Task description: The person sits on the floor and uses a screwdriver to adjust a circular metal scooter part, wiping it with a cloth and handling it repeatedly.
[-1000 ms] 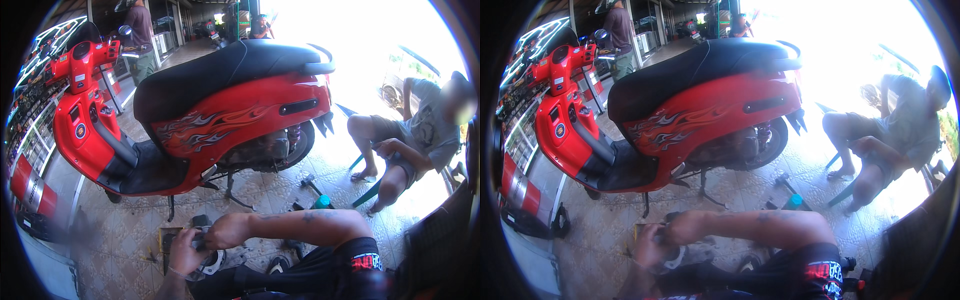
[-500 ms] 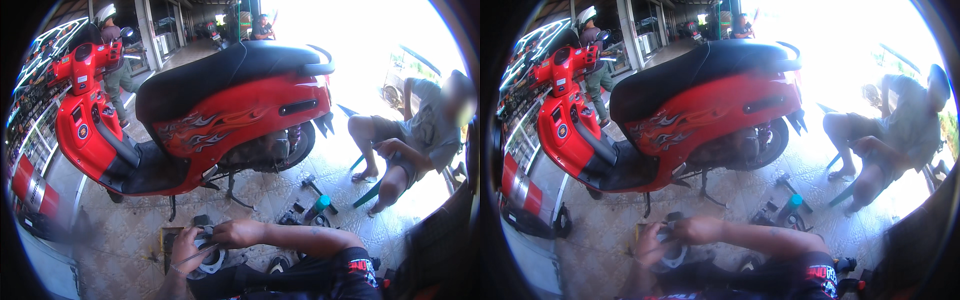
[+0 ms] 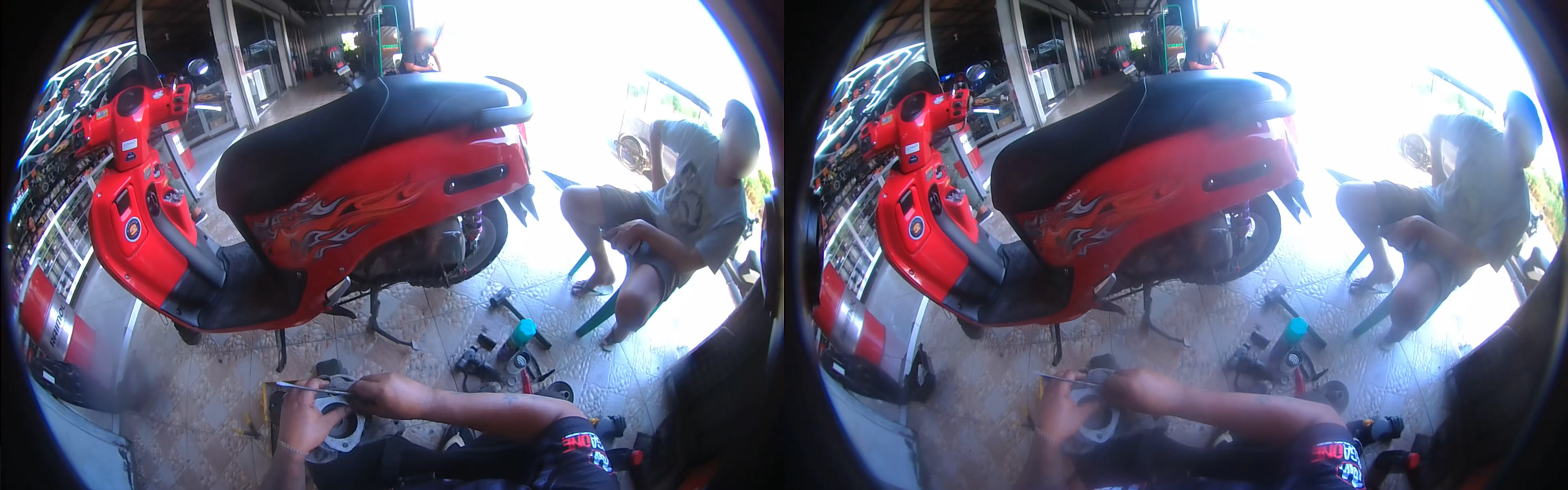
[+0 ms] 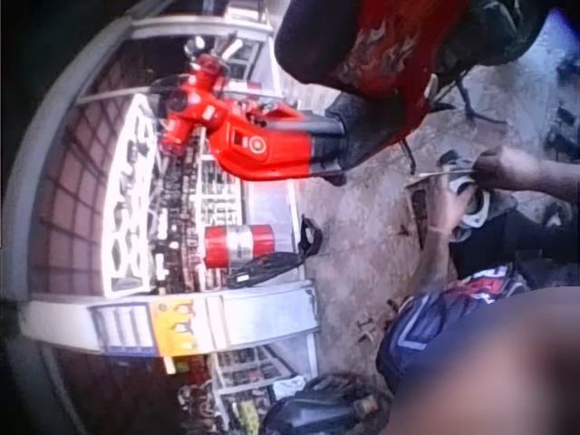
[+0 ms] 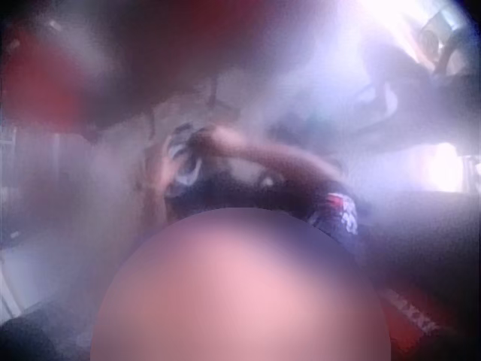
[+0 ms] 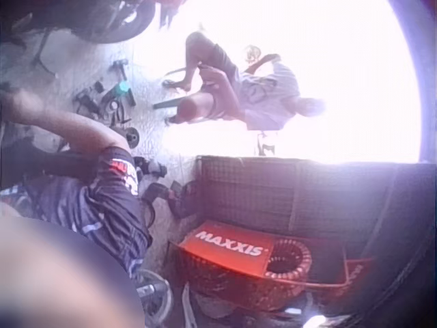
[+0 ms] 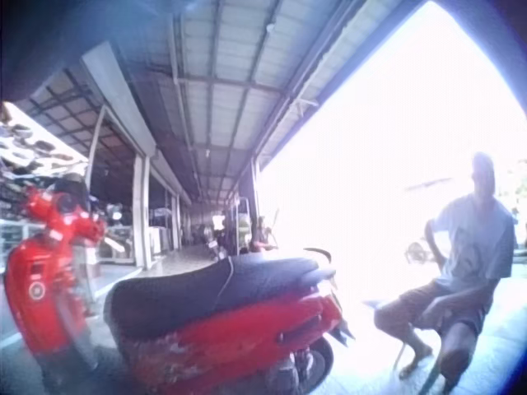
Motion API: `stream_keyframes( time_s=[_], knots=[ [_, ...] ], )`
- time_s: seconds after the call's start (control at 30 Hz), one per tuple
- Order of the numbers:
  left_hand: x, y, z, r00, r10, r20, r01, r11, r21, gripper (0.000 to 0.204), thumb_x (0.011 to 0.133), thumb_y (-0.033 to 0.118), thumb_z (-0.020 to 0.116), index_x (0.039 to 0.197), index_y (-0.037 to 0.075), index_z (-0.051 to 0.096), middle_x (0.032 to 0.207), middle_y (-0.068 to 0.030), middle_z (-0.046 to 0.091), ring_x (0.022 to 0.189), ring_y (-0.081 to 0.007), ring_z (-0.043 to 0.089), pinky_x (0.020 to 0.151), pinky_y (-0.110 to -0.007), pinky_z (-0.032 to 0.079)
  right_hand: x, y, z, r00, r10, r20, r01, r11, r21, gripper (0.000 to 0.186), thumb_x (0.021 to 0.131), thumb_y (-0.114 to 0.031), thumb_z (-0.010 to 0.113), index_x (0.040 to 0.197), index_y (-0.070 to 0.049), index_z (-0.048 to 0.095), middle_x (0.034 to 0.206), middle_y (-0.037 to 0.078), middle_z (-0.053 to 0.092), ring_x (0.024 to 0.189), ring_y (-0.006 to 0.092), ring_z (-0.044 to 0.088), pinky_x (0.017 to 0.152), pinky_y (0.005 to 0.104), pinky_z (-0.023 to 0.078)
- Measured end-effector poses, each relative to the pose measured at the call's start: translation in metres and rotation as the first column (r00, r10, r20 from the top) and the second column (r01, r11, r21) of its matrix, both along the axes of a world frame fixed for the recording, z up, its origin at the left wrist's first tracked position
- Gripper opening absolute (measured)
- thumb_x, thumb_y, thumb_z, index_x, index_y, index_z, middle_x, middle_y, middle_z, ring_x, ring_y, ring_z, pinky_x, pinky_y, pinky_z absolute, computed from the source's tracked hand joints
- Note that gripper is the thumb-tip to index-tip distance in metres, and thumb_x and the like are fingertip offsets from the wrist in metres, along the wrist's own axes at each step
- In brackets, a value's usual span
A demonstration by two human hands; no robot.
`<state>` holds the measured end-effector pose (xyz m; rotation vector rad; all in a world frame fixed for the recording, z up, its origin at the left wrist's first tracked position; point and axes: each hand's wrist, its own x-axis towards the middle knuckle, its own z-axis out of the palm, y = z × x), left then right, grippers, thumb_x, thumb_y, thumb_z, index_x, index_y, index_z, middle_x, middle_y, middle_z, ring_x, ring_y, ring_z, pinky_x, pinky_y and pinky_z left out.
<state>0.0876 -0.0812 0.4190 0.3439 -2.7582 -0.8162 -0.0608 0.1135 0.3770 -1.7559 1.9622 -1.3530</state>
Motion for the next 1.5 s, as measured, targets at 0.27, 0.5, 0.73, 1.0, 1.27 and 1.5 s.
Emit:
stream_keyframes(
  time_s=[0.27, 0.5, 0.73, 1.0, 1.27, 1.5],
  knots=[
    [0.000, 0.003, 0.001, 1.000, -0.003, -0.027, 0.004, 1.000, 0.007, 0.057, 0.073, 0.030, 0.096, 0.117, 0.006, 0.069, 0.117, -0.0164, 0.070, 0.114, -0.0390, 0.066, 0.101, -0.049, 0.052, 0.015, 0.002, -0.006, 0.985, -0.157, 0.068, 0.159, 0.987, -0.021, 0.024, 0.095, -0.022, 0.076, 0.112, -0.005, 0.070, 0.094, 0.018, 0.071, 0.087, 0.0409, 0.073, 0.077, 0.0500, 0.060],
    [0.000, 0.009, 0.010, 1.000, 0.023, 0.011, -0.023, 0.999, 0.027, 0.055, 0.073, 0.029, 0.096, 0.116, 0.007, 0.069, 0.115, -0.0163, 0.070, 0.113, -0.0385, 0.066, 0.099, -0.048, 0.052, 0.024, 0.003, -0.003, 0.961, -0.258, 0.100, 0.256, 0.966, 0.035, 0.025, 0.094, -0.021, 0.076, 0.112, -0.006, 0.071, 0.093, 0.019, 0.071, 0.085, 0.0417, 0.073, 0.074, 0.0510, 0.060],
    [-0.001, 0.009, 0.010, 1.000, 0.013, -0.004, -0.013, 0.999, 0.032, 0.057, 0.072, 0.029, 0.097, 0.117, 0.006, 0.069, 0.117, -0.0171, 0.069, 0.113, -0.0387, 0.066, 0.100, -0.049, 0.053, 0.020, 0.003, 0.001, 0.945, -0.323, 0.042, 0.321, 0.946, 0.041, 0.026, 0.092, -0.018, 0.077, 0.114, -0.005, 0.071, 0.102, 0.019, 0.071, 0.087, 0.0410, 0.073, 0.074, 0.0496, 0.060],
    [0.001, 0.010, 0.014, 1.000, 0.020, 0.003, -0.020, 1.000, 0.024, 0.060, 0.072, 0.031, 0.098, 0.118, 0.006, 0.069, 0.118, -0.0177, 0.069, 0.114, -0.0386, 0.067, 0.101, -0.048, 0.053, -0.008, 0.026, 0.035, 0.908, -0.370, 0.195, 0.375, 0.927, 0.012, 0.025, 0.092, -0.013, 0.070, 0.115, -0.005, 0.073, 0.100, 0.019, 0.075, 0.093, 0.0398, 0.074, 0.085, 0.0480, 0.059],
    [0.001, 0.016, 0.019, 0.998, 0.042, 0.051, -0.042, 0.999, 0.005, 0.061, 0.073, 0.030, 0.096, 0.121, 0.005, 0.070, 0.125, -0.0164, 0.071, 0.120, -0.0359, 0.067, 0.102, -0.044, 0.054, 0.014, 0.023, 0.018, 0.840, -0.271, 0.470, 0.192, 0.959, 0.210, 0.029, 0.092, -0.014, 0.070, 0.119, -0.004, 0.076, 0.108, 0.020, 0.078, 0.102, 0.0328, 0.076, 0.093, 0.0428, 0.058],
    [0.001, 0.015, 0.018, 0.998, 0.048, 0.047, -0.048, 0.999, 0.011, 0.061, 0.072, 0.028, 0.097, 0.122, 0.005, 0.070, 0.125, -0.0174, 0.071, 0.121, -0.0371, 0.066, 0.103, -0.045, 0.054, 0.019, 0.017, -0.003, 0.814, -0.243, 0.527, 0.190, 0.970, 0.153, 0.033, 0.098, -0.026, 0.077, 0.120, -0.002, 0.076, 0.106, 0.018, 0.079, 0.095, 0.0234, 0.077, 0.089, 0.0386, 0.058]
  ],
)
